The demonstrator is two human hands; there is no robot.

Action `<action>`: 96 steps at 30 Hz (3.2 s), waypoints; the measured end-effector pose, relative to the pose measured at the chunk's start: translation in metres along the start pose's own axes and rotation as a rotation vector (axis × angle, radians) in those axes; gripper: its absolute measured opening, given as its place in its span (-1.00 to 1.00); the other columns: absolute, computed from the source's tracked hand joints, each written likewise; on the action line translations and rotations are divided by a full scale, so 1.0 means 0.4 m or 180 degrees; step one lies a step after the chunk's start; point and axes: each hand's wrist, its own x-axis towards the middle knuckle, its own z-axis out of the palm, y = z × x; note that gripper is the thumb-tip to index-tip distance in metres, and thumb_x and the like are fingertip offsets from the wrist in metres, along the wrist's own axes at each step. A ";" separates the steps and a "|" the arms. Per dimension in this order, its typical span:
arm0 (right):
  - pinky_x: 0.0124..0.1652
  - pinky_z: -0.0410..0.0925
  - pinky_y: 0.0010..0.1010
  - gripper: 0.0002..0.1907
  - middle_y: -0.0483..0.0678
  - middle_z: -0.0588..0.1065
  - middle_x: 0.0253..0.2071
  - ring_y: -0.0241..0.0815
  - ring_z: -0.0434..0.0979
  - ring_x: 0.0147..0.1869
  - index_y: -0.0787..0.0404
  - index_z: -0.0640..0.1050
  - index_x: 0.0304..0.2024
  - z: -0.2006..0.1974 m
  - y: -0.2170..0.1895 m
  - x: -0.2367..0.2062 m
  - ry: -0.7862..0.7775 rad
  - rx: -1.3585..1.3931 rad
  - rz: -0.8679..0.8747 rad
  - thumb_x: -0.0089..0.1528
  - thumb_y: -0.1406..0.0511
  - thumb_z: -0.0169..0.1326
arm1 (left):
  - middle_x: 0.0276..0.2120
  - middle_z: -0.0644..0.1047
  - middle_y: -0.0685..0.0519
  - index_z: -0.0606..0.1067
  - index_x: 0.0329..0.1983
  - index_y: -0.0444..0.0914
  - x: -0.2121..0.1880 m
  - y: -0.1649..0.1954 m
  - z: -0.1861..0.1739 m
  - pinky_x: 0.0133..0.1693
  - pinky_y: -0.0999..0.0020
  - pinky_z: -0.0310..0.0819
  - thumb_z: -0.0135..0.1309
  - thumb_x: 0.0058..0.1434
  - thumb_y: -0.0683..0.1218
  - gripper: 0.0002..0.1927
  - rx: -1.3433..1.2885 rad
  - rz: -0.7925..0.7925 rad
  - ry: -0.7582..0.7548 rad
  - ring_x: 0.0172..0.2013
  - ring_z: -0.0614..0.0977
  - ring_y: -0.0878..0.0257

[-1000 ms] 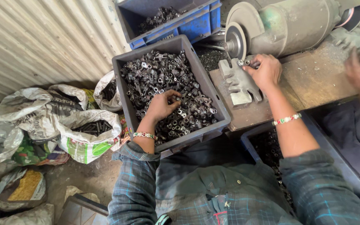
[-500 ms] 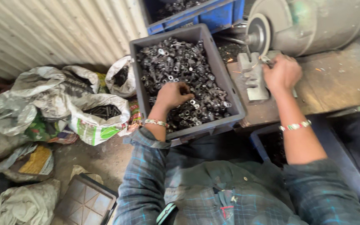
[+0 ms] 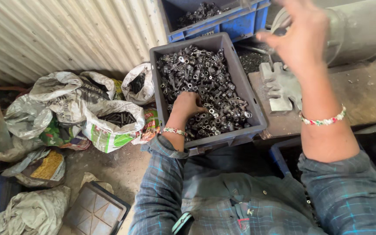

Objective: The person repeatedly picks small metal parts from a bin and presses them against a rotating grinding wheel to smooth or deburr them. After each grind, the person places the part into a second bin. The process is continuous and repetitive throughout the clip.

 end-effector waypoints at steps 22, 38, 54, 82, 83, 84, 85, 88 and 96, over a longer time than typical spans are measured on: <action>0.08 0.48 -0.36 -0.84 -0.01 0.59 0.02 -0.06 0.64 0.09 0.23 0.66 -0.16 -0.127 0.014 -0.579 -0.0457 0.0463 0.1037 0.22 0.43 0.35 | -0.05 0.55 -0.08 0.61 -0.25 -0.11 -0.009 0.000 0.067 0.02 0.09 0.49 0.20 0.05 -0.14 -0.83 0.0259 0.0303 -0.0259 -0.03 0.60 -0.05; -0.02 0.49 -0.27 -0.63 0.10 0.57 0.08 0.00 0.63 -0.02 0.27 0.57 0.08 -0.274 -0.087 -0.658 -0.0083 0.1212 0.0962 0.24 0.36 0.32 | 0.02 0.50 0.05 0.38 0.12 -0.23 -0.234 0.515 0.089 0.04 0.29 0.53 0.04 0.44 -0.21 -0.78 -0.6055 0.1189 -0.0401 0.00 0.58 0.28; -0.11 0.42 -0.49 -0.67 -0.06 0.60 -0.14 -0.32 0.54 -0.12 0.32 0.64 0.01 -0.136 0.146 -0.604 -0.0110 0.2018 0.2224 0.19 0.44 0.37 | 0.11 0.55 0.03 0.47 0.22 -0.19 -0.119 0.498 -0.042 0.22 0.24 0.35 0.24 0.18 -0.21 -0.50 -0.2225 0.1932 0.0932 0.14 0.52 0.09; -0.18 0.39 -0.22 -0.66 0.02 0.57 -0.40 0.00 0.51 -0.22 0.18 0.71 -0.32 0.235 0.582 -0.402 -0.0647 -0.0457 0.1368 -0.01 0.18 0.56 | -0.19 0.64 0.03 0.44 0.17 -0.18 0.184 0.145 -0.042 0.05 0.10 0.41 0.23 0.16 -0.06 -0.51 -0.0386 0.0128 0.1127 -0.03 0.52 -0.05; -0.15 0.38 -0.20 -0.67 0.01 0.57 -0.38 0.01 0.49 -0.20 0.16 0.71 -0.31 0.230 0.579 -0.409 -0.0652 -0.0513 0.1170 -0.01 0.18 0.55 | -0.20 0.64 0.04 0.44 0.17 -0.18 0.180 0.144 -0.043 0.06 0.11 0.41 0.23 0.16 -0.06 -0.51 -0.0413 0.0129 0.1135 -0.03 0.52 -0.04; -0.12 0.37 -0.19 -0.67 0.00 0.56 -0.37 0.02 0.47 -0.18 0.14 0.71 -0.30 0.227 0.578 -0.409 -0.0648 -0.0576 0.0965 0.00 0.18 0.55 | -0.21 0.64 0.03 0.44 0.17 -0.19 0.180 0.143 -0.046 0.05 0.11 0.41 0.23 0.16 -0.07 -0.51 -0.0375 0.0132 0.1133 -0.03 0.52 -0.04; -0.13 0.38 -0.19 -0.67 -0.01 0.57 -0.36 0.01 0.48 -0.18 0.14 0.71 -0.30 0.225 0.578 -0.409 -0.0630 -0.0585 0.1014 0.00 0.17 0.55 | -0.22 0.64 0.03 0.44 0.17 -0.19 0.178 0.144 -0.046 0.05 0.11 0.40 0.23 0.16 -0.07 -0.51 -0.0347 0.0126 0.1123 -0.04 0.52 -0.04; -0.16 0.40 -0.20 -0.65 -0.04 0.59 -0.36 -0.01 0.53 -0.20 0.13 0.70 -0.31 0.224 0.571 -0.401 -0.0641 -0.0543 0.1248 0.01 0.13 0.55 | -0.25 0.64 0.03 0.46 0.16 -0.18 0.171 0.147 -0.041 0.05 0.12 0.40 0.22 0.17 -0.07 -0.53 -0.0333 0.0115 0.1077 -0.05 0.52 -0.04; -0.27 0.44 -0.13 -0.57 0.06 0.59 -0.47 0.06 0.61 -0.37 0.10 0.71 -0.32 0.219 0.513 -0.368 -0.1043 -0.0705 0.2493 0.01 -0.03 0.52 | -0.25 0.64 0.04 0.49 0.11 -0.16 0.166 0.115 -0.028 0.04 0.12 0.40 0.20 0.18 -0.04 -0.58 -0.0279 0.0022 0.1088 -0.05 0.52 -0.02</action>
